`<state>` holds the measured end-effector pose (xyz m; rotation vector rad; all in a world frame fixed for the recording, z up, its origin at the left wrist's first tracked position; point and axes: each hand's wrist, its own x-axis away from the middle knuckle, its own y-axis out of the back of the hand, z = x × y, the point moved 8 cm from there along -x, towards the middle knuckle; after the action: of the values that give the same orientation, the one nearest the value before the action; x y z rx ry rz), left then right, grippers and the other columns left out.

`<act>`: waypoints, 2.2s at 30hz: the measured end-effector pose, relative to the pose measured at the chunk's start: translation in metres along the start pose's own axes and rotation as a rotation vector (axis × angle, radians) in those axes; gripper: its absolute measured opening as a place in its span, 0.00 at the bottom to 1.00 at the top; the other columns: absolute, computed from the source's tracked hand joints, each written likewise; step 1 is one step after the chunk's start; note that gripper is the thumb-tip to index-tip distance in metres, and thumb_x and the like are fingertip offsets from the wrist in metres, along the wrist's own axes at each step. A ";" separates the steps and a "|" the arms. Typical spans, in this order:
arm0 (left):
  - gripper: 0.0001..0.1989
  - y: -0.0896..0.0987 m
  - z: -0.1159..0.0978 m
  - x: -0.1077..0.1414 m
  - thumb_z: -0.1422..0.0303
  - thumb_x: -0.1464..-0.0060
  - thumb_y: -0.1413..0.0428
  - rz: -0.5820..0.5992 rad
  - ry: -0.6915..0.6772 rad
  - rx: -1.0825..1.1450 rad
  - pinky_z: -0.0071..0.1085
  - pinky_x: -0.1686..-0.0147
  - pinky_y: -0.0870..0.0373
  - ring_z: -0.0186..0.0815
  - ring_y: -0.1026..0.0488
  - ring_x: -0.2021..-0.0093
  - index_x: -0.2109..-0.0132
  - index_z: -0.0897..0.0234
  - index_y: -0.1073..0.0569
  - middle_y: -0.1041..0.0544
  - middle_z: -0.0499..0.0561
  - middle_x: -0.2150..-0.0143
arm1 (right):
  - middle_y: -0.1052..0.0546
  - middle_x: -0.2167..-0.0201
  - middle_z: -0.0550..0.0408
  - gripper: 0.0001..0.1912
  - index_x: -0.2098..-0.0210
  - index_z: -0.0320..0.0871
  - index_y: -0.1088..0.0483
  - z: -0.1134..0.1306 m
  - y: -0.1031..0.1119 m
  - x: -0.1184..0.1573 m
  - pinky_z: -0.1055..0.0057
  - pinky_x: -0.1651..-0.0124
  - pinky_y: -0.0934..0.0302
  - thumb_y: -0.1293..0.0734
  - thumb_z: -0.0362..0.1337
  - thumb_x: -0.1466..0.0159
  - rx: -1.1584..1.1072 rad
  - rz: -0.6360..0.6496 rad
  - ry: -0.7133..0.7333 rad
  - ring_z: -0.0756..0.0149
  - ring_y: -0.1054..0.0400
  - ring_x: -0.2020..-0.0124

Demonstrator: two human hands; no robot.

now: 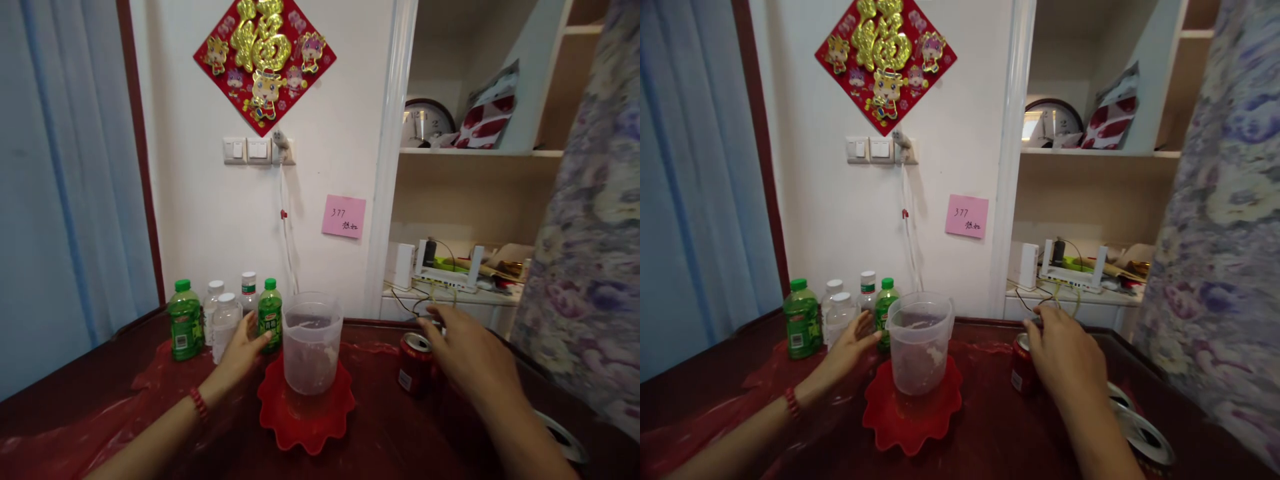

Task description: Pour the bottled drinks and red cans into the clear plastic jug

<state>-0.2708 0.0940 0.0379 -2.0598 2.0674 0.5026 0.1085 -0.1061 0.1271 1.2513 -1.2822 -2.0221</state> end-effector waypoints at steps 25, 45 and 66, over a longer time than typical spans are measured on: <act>0.15 -0.053 -0.150 0.138 0.62 0.41 0.34 0.411 -0.325 0.026 0.39 0.46 0.22 0.46 0.21 0.47 0.47 0.55 0.21 0.18 0.54 0.48 | 0.29 0.41 0.40 0.30 0.40 0.43 0.30 0.030 -0.075 0.012 0.60 0.47 0.34 0.26 0.34 0.42 -0.120 0.338 0.134 0.48 0.26 0.45; 0.46 -0.086 -0.099 0.159 0.55 0.52 0.26 0.695 -0.062 0.348 0.56 0.28 0.39 0.58 0.35 0.28 0.30 0.51 0.35 0.31 0.60 0.28 | 0.30 0.32 0.47 0.40 0.35 0.52 0.30 0.138 0.027 0.093 0.47 0.30 0.43 0.25 0.38 0.48 -0.966 0.478 0.407 0.45 0.37 0.31; 0.29 -0.003 -0.177 0.011 0.71 0.51 0.38 0.351 -0.589 -0.645 0.47 0.48 0.29 0.50 0.23 0.48 0.40 0.59 0.28 0.20 0.58 0.45 | 0.18 0.49 0.47 0.26 0.44 0.52 0.24 0.072 0.069 0.063 0.63 0.54 0.21 0.29 0.59 0.35 -1.184 -0.055 0.270 0.54 0.20 0.51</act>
<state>-0.2485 0.0200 0.1977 -1.4756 2.0260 1.7801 0.0088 -0.1506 0.1702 0.8684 0.1603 -1.9735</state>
